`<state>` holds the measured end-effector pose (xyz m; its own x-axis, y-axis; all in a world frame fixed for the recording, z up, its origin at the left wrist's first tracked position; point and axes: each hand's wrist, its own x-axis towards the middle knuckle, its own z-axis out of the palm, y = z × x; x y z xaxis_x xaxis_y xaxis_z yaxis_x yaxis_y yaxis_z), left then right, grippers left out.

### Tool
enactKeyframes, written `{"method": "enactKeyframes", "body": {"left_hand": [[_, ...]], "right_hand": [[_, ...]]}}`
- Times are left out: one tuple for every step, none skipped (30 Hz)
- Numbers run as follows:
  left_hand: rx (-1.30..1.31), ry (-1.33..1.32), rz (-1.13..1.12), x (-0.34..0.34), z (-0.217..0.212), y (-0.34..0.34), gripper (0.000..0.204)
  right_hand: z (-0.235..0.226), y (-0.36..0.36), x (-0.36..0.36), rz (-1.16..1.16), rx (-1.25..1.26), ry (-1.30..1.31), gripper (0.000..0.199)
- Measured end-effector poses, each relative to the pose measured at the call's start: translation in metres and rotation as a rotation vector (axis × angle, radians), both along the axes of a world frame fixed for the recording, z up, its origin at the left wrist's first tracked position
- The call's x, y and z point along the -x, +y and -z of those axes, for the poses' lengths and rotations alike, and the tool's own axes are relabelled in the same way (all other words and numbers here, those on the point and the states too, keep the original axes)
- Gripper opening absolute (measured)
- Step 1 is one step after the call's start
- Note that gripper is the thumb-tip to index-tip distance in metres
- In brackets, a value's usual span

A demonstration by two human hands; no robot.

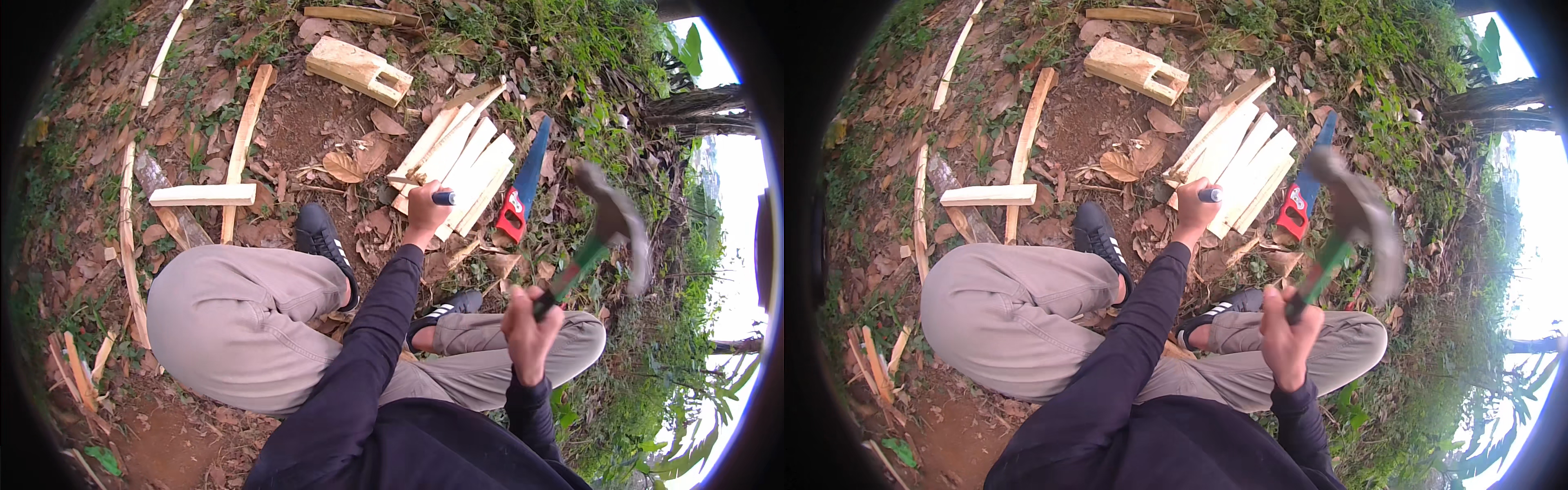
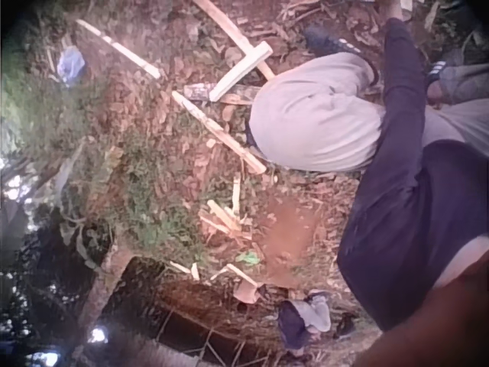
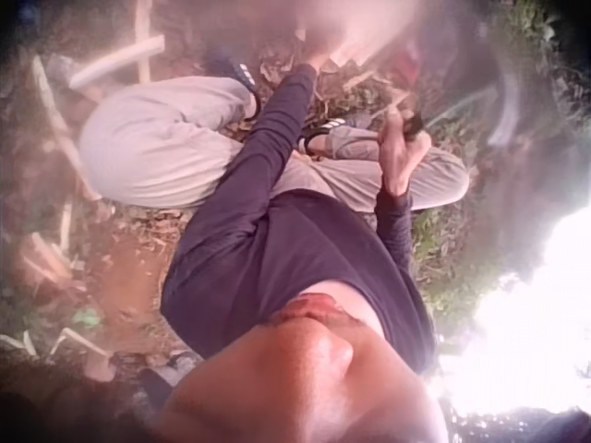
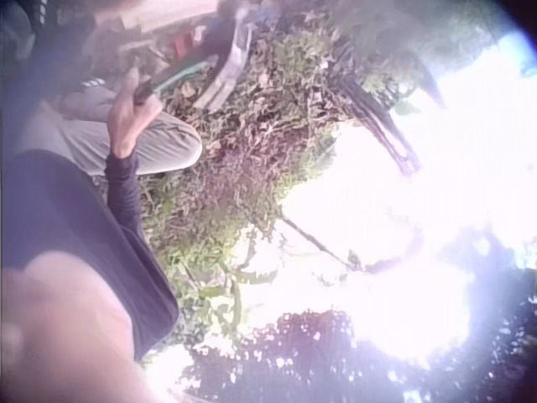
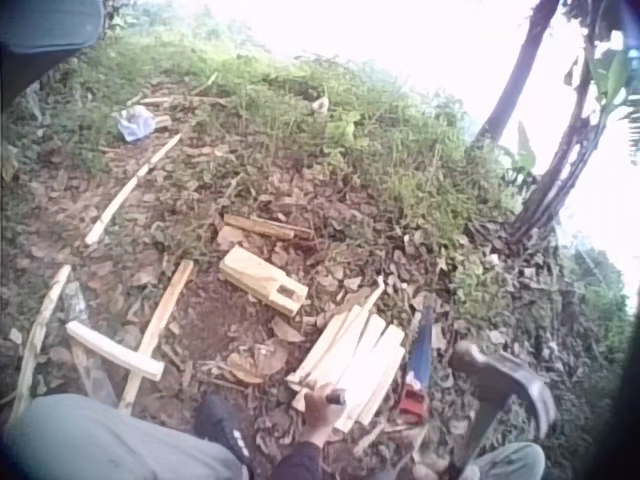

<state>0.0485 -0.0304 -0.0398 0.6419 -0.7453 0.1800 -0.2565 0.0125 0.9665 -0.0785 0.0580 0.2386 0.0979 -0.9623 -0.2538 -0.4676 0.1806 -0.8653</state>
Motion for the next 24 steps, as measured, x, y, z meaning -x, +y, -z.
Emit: {"method": "enactKeyframes", "body": {"left_hand": [[-0.005,-0.016,-0.021,-0.010,0.003,-0.009,0.025],[0.003,-0.005,-0.020,-0.009,0.001,-0.010,0.025],[0.010,0.005,-0.021,-0.009,-0.001,-0.010,0.026],[0.015,0.016,-0.023,-0.009,-0.002,-0.010,0.026],[0.015,0.000,-0.015,-0.008,-0.005,-0.013,0.026],[0.015,-0.017,-0.006,-0.007,-0.004,-0.014,0.026],[0.010,-0.031,0.009,-0.003,-0.005,-0.016,0.026],[0.023,-0.040,-0.004,-0.001,-0.007,-0.016,0.026],[0.013,0.017,0.020,-0.004,-0.008,-0.018,0.026],[0.047,0.017,0.028,0.002,-0.009,-0.012,0.026],[0.085,-0.003,0.002,-0.004,-0.005,-0.015,0.026],[0.098,-0.052,-0.067,-0.004,-0.001,-0.016,0.030],[0.068,0.000,-0.037,-0.005,-0.004,-0.013,0.030],[0.054,-0.005,-0.045,-0.001,0.000,-0.005,0.029],[0.055,-0.029,-0.065,-0.008,0.002,-0.012,0.029],[0.062,-0.031,-0.064,-0.012,0.000,-0.015,0.029],[0.059,-0.021,-0.049,-0.008,-0.001,-0.012,0.029],[0.064,-0.012,-0.036,-0.005,-0.004,-0.012,0.028],[0.066,-0.027,-0.020,-0.006,-0.007,-0.017,0.028],[0.069,-0.041,0.003,-0.003,-0.008,-0.018,0.027],[0.050,-0.059,0.011,-0.004,-0.005,-0.014,0.026],[0.046,-0.039,0.035,-0.002,-0.002,-0.011,0.027],[0.023,-0.025,0.009,-0.006,-0.006,-0.012,0.027],[0.028,-0.026,0.022,-0.003,-0.002,-0.011,0.027]], "right_hand": [[-0.027,-0.004,-0.011,0.167,0.167,-0.208,0.034],[-0.046,-0.011,-0.003,0.035,0.370,-0.498,0.035],[-0.055,-0.020,-0.011,0.004,0.518,-0.640,0.035],[-0.042,-0.023,-0.011,0.006,0.529,-0.658,0.035],[-0.016,-0.025,-0.007,0.005,0.554,-0.678,0.035],[0.024,-0.016,0.006,0.068,0.368,-0.431,0.029],[0.078,-0.001,0.025,0.082,0.274,0.046,0.025],[0.088,-0.005,0.028,-0.276,-0.011,0.516,0.026],[0.103,0.005,0.024,-0.202,-0.060,0.528,0.030],[0.101,0.015,0.035,-0.197,-0.034,0.471,0.030],[0.081,0.007,0.024,-0.227,0.005,0.396,0.030],[0.059,0.002,0.017,-0.183,0.020,0.331,0.030],[0.030,0.000,0.007,-0.057,-0.030,0.191,0.032],[-0.010,-0.004,-0.006,-0.013,0.025,0.028,0.032],[-0.034,-0.008,-0.011,0.058,0.174,-0.224,0.036],[-0.042,-0.016,-0.013,-0.004,0.324,-0.437,0.036],[-0.046,-0.020,-0.012,-0.053,0.467,-0.636,0.036],[-0.030,-0.020,-0.014,-0.015,0.500,-0.606,0.037],[0.006,-0.015,-0.004,0.043,0.357,-0.515,0.033],[0.058,-0.003,0.015,0.182,0.065,-0.166,0.029],[0.088,-0.007,0.035,-0.258,0.042,0.481,0.028],[0.099,0.003,0.030,-0.196,-0.044,0.522,0.030],[0.107,0.007,0.034,-0.197,-0.008,0.465,0.030],[0.110,0.011,0.042,-0.111,-0.079,0.332,0.031]]}}
